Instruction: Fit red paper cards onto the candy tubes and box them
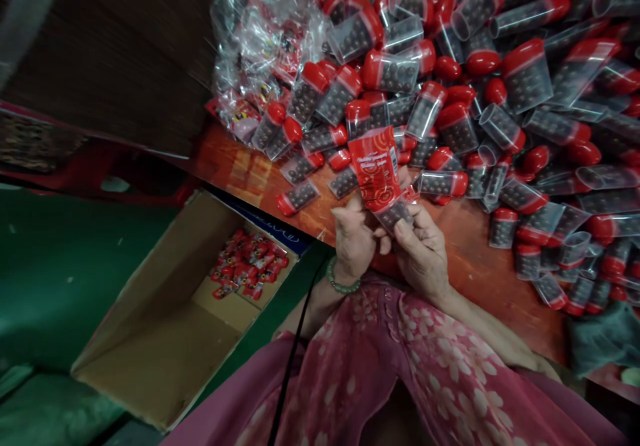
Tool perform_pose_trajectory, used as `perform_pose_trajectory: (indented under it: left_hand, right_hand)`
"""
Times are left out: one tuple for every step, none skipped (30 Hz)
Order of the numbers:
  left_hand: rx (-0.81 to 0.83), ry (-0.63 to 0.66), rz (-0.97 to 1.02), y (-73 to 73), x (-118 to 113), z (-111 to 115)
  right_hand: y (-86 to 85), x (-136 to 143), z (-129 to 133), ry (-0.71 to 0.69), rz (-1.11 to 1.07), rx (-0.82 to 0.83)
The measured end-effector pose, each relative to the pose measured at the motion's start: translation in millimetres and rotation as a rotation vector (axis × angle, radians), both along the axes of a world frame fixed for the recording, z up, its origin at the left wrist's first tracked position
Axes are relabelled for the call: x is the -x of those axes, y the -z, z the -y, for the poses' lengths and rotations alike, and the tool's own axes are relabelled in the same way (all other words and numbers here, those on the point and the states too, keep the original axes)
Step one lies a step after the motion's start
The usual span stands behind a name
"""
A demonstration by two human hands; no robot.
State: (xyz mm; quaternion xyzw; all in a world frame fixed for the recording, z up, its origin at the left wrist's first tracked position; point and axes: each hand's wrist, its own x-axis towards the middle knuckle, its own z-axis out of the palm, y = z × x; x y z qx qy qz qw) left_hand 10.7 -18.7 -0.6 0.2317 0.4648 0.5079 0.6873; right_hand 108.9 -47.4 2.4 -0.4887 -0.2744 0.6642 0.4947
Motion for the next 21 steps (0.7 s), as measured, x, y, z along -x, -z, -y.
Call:
perform_pose_trajectory:
  left_hand:
    - [-0.059,-0.006,-0.001,-0.7,4.7,-3.8]
    - [-0.126,0.001,-0.011,-2.0,9.6,-7.6]
    - [-0.177,0.027,-0.032,-3.5,14.2,-11.0]
    - [-0.195,0.072,-0.060,-5.1,18.4,-13.8]
    - [-0.196,0.119,-0.089,-6.5,21.8,-15.8]
    - [-0.184,0.159,-0.108,-7.5,24.3,-16.8]
    - [-0.168,0.189,-0.111,-8.0,26.0,-17.0]
    - [-0.157,0.206,-0.097,-8.0,26.6,-16.5]
    - [-0.150,0.210,-0.069,-7.6,26.4,-15.4]
    - [-0.142,0.205,-0.036,-7.0,25.3,-14.0]
    - [-0.126,0.199,-0.007,-6.1,23.4,-12.6]
    - [-0.106,0.187,0.015,-5.3,20.9,-11.4]
    - [-0.087,0.164,0.036,-4.6,17.8,-10.5]
    - [-0.066,0.133,0.060,-4.0,14.6,-10.0]
    - [-0.048,0.097,0.088,-3.6,11.3,-9.9]
    - [-0.032,0.063,0.120,-3.3,8.2,-10.1]
    - [-0.020,0.034,0.151,-3.1,5.7,-10.6]
    - [-0.009,0.014,0.173,-3.0,4.0,-11.1]
    - [0.000,0.006,0.185,-2.8,3.0,-11.5]
    - [0.002,0.012,0.187,-2.6,2.7,-11.9]
    - [-0.002,0.025,0.184,-2.3,3.1,-12.3]
  right_hand:
    - [-0.1,-0.9,-0.8,-0.006,-0.007,-0.003]
    - [0.3,-2.1,-1.2,-0.009,-0.010,-0.006]
    - [1.2,-3.6,-1.3,-0.009,-0.009,-0.009]
    - [2.1,-5.2,-1.4,-0.012,-0.002,-0.010]
    - [2.7,-7.0,-1.5,-0.020,0.012,-0.010]
    - [2.5,-8.9,-1.8,-0.035,0.031,-0.011]
    - [1.6,-11.1,-2.6,-0.056,0.054,-0.016]
    - [0.0,-13.2,-3.7,-0.081,0.080,-0.023]
    - [-2.2,-15.4,-5.0,-0.113,0.106,-0.031]
    - [-4.6,-17.3,-6.4,-0.146,0.133,-0.039]
    - [-6.7,-18.8,-7.6,-0.174,0.166,-0.051]
    - [-8.2,-19.8,-8.4,-0.189,0.213,-0.066]
    - [-8.8,-20.3,-8.7,-0.187,0.278,-0.085]
    - [-8.5,-20.2,-8.4,-0.170,0.357,-0.114]
    - [-7.3,-19.7,-7.7,-0.141,0.447,-0.157]
    - [-5.5,-18.9,-6.7,-0.103,0.543,-0.212]
    - [-3.5,-18.1,-5.7,-0.064,0.634,-0.275]
    - [-1.5,-17.4,-4.8,-0.031,0.708,-0.336]
    - [0.0,-16.9,-4.2,-0.008,0.761,-0.387]
    - [0.8,-16.7,-4.1,0.002,0.794,-0.417]
    - [0.9,-16.8,-4.3,0.003,0.811,-0.425]
